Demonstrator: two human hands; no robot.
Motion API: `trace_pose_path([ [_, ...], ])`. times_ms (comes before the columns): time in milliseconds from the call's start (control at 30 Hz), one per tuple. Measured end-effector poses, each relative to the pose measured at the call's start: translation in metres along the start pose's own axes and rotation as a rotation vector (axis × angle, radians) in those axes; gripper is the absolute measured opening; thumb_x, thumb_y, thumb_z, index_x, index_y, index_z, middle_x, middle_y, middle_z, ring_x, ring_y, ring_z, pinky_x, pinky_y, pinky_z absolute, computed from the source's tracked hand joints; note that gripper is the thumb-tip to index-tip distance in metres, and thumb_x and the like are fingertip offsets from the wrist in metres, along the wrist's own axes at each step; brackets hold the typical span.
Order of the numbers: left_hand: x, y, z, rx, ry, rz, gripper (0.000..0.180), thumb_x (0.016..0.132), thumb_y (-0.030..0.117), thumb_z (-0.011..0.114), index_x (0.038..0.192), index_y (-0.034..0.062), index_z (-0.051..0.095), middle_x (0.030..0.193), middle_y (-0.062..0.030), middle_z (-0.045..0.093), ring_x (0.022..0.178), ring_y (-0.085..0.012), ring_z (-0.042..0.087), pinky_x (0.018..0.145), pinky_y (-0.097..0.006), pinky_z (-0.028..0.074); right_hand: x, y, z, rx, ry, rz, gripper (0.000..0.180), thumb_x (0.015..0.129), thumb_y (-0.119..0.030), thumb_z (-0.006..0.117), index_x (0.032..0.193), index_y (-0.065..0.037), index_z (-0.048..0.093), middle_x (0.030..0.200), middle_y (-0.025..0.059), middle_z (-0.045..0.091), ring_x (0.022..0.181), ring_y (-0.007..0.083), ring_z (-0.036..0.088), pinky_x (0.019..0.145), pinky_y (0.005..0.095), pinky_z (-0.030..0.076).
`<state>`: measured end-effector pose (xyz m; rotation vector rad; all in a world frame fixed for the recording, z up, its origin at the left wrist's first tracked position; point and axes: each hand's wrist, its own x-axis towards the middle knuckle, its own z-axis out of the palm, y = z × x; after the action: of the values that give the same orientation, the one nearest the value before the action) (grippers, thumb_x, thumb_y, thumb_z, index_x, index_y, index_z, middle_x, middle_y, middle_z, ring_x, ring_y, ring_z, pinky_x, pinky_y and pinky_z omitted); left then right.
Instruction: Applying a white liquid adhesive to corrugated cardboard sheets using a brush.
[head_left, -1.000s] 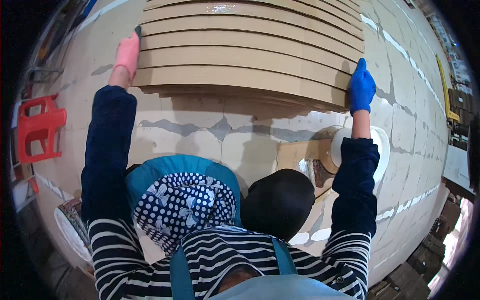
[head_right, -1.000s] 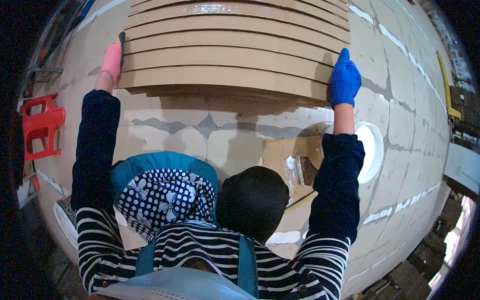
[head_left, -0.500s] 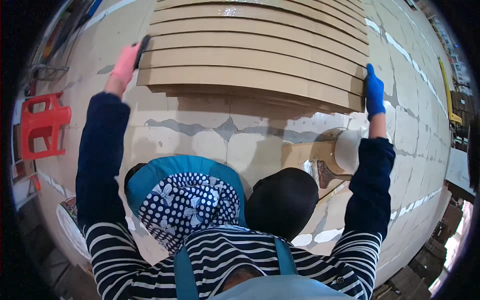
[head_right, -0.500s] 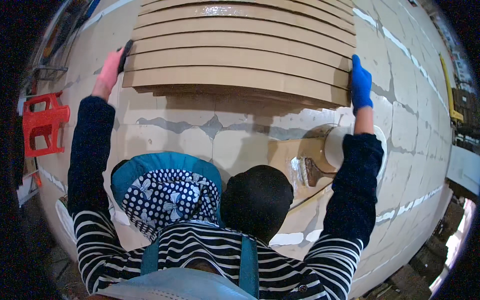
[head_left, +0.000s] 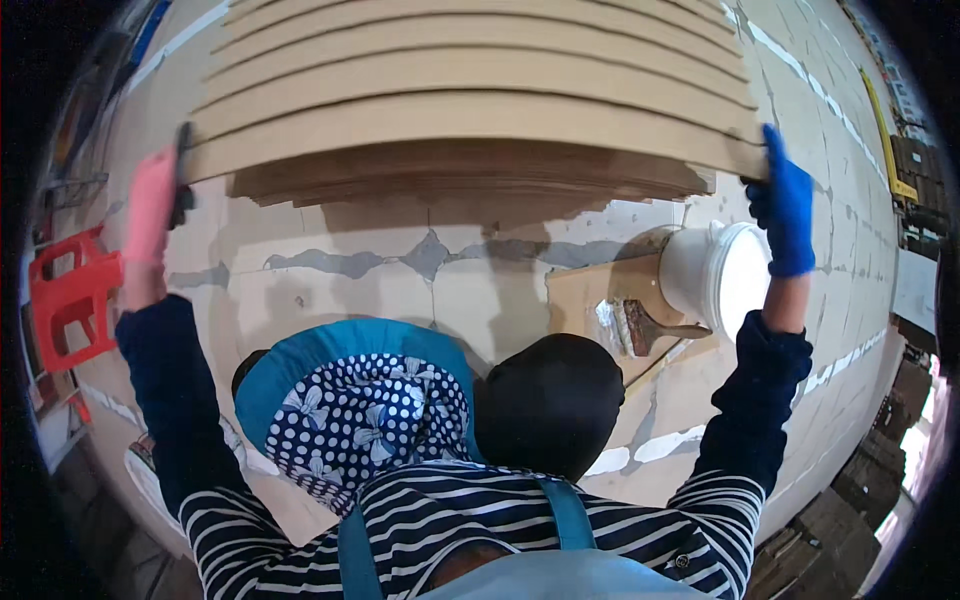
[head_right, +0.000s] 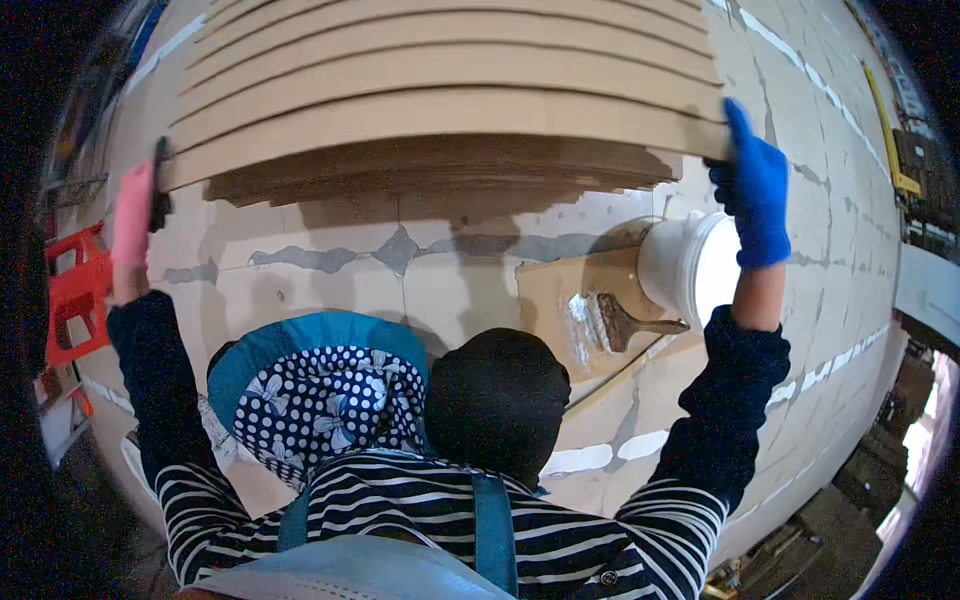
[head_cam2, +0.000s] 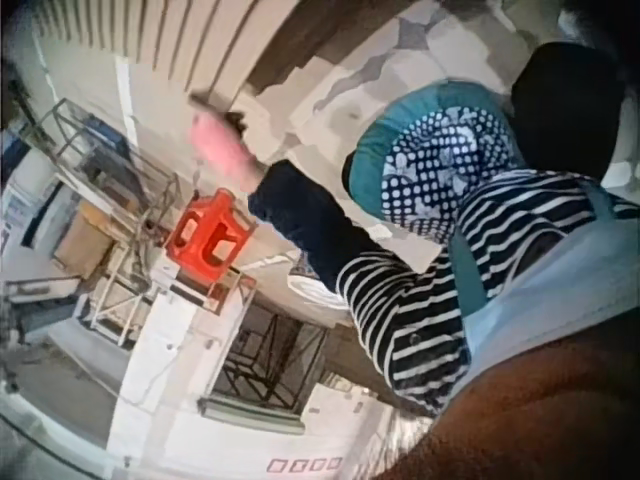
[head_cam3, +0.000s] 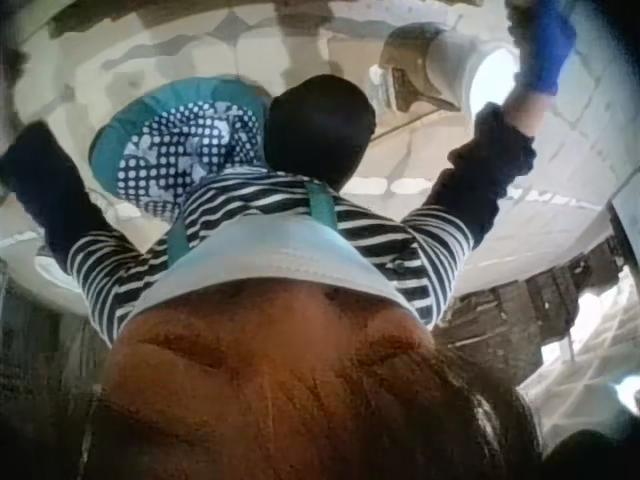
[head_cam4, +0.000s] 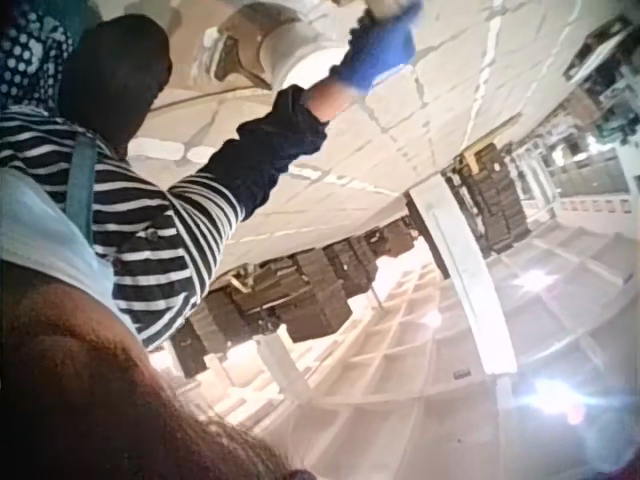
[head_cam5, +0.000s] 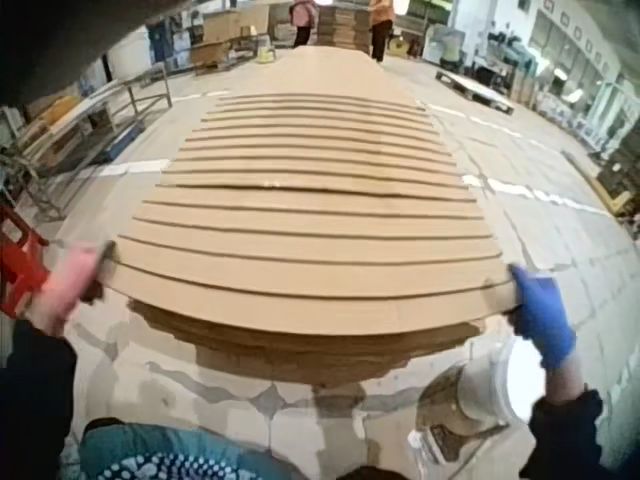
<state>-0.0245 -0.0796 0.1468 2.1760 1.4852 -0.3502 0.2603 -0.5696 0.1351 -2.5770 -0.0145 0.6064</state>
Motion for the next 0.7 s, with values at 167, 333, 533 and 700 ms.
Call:
trace_pose_path([
  [167, 0.064, -0.108, 0.076, -0.801, 0.404, 0.856, 0.044, 0.086, 0.012, 0.049, 0.128, 0.0033, 0.036, 0.116, -0.0177, 0.05, 0.104, -0.0291, 0.051, 0.08, -0.032, 0.046, 0.024, 0.038, 0.049, 0.752, 0.54, -0.609, 0.043, 0.084, -0.02, 0.053, 0.121, 0.0, 0.043, 0.083, 0.0124, 0.061, 0.076, 0.0246, 0.061, 0.066, 0.0304, 0.049],
  [333, 0.046, -0.077, 0.106, 0.217, 0.791, 0.849, 0.046, 0.088, 0.018, 0.046, 0.128, -0.0024, 0.034, 0.122, -0.0173, 0.047, 0.107, -0.0265, 0.05, 0.093, -0.032, 0.039, 0.046, 0.084, 0.083, -0.151, 0.854, -0.671, 0.039, 0.084, -0.015, 0.055, 0.118, 0.002, 0.047, 0.086, 0.0111, 0.062, 0.081, 0.0221, 0.06, 0.073, 0.0296, 0.047],
  [533, 0.081, -0.063, 0.12, -0.628, 0.763, 0.394, 0.033, 0.087, 0.016, 0.041, 0.112, -0.0045, 0.051, 0.104, -0.0231, 0.056, 0.095, -0.0368, 0.054, 0.083, -0.037, 0.043, 0.068, 0.043, 0.091, 0.579, 0.781, -0.312, 0.024, 0.087, -0.019, 0.052, 0.093, 0.003, 0.059, 0.075, 0.0103, 0.061, 0.071, 0.0206, 0.059, 0.066, 0.0298, 0.047],
  [700, 0.088, -0.03, 0.121, -0.16, 0.814, 0.206, 0.03, 0.088, 0.021, 0.039, 0.1, 0.0001, 0.057, 0.092, -0.0218, 0.06, 0.082, -0.0349, 0.058, 0.072, -0.038, 0.045, 0.078, 0.02, 0.092, 0.041, 0.764, -0.043, 0.045, 0.089, -0.039, 0.044, 0.068, -0.001, 0.057, 0.066, 0.0208, 0.057, 0.06, 0.0322, 0.056, 0.056, 0.0411, 0.041],
])
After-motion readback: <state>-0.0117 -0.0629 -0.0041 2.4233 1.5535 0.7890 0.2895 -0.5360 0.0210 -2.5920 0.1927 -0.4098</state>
